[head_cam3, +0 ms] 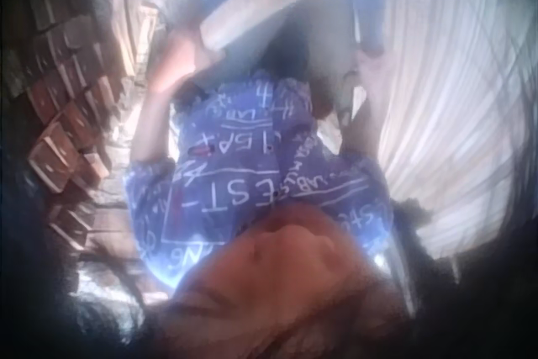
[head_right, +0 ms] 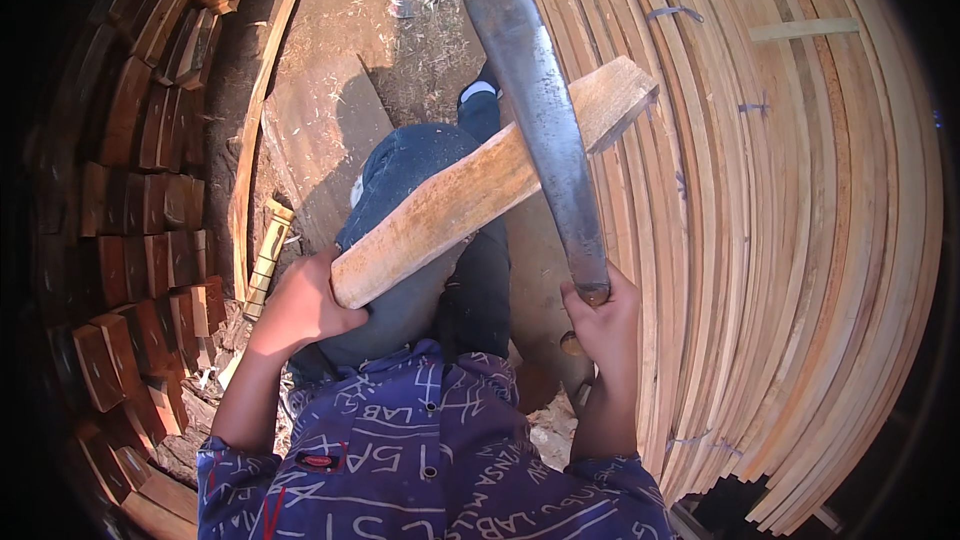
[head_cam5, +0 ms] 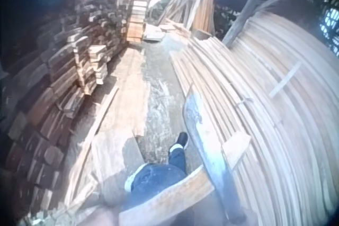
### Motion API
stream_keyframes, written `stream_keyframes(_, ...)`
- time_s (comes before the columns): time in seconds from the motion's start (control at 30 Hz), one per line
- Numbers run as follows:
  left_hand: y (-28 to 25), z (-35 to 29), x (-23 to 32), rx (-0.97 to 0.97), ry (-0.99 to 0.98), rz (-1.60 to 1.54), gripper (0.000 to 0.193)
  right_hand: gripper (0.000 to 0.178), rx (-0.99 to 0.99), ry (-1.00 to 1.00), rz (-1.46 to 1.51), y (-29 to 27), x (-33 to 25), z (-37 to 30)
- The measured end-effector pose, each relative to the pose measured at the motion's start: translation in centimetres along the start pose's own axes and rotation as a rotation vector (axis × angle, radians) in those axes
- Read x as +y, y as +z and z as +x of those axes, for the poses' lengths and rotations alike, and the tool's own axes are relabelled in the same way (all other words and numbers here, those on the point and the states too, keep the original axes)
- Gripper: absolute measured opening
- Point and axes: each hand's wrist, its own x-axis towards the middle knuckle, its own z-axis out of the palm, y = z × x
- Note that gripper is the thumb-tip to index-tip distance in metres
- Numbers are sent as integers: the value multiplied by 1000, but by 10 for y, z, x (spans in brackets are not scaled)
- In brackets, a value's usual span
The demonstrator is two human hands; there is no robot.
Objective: The person uses a machete to shave and shape a long piece of wood while seated. The person repeatedly strikes the wood to remove thin shavings and smooth the surface. The person rotates the wood to work on different sides.
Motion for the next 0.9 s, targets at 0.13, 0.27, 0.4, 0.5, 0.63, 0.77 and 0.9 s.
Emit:
stream_keyframes(0.13, 0, 3, 1, -19, -6, 13, 58, 14, -7, 168, 175, 18, 2, -6)
stream_keyframes(0.27, 2, -2, 0, 20, -1, 4, 55, 12, -24, -171, -22, 4, 14, -2)
stream_keyframes(0.4, 2, 2, 2, -22, -26, 10, 57, 16, 45, 191, 193, 1, 3, 3)
stream_keyframes(0.5, 1, 2, 4, -2, 10, 30, 58, 15, -68, -39, -22, 4, 20, -6)
stream_keyframes(0.63, 2, 2, -1, 25, 54, 15, 59, 14, 2, 25, 9, -2, 3, -3)
stream_keyframes(0.77, 3, 3, 3, 8, 25, 9, 59, 9, -35, 156, 116, 10, 23, -7)
stream_keyframes(0.9, 3, 0, 3, -2, -8, 14, 59, 8, -81, -125, -75, 9, 31, -16)
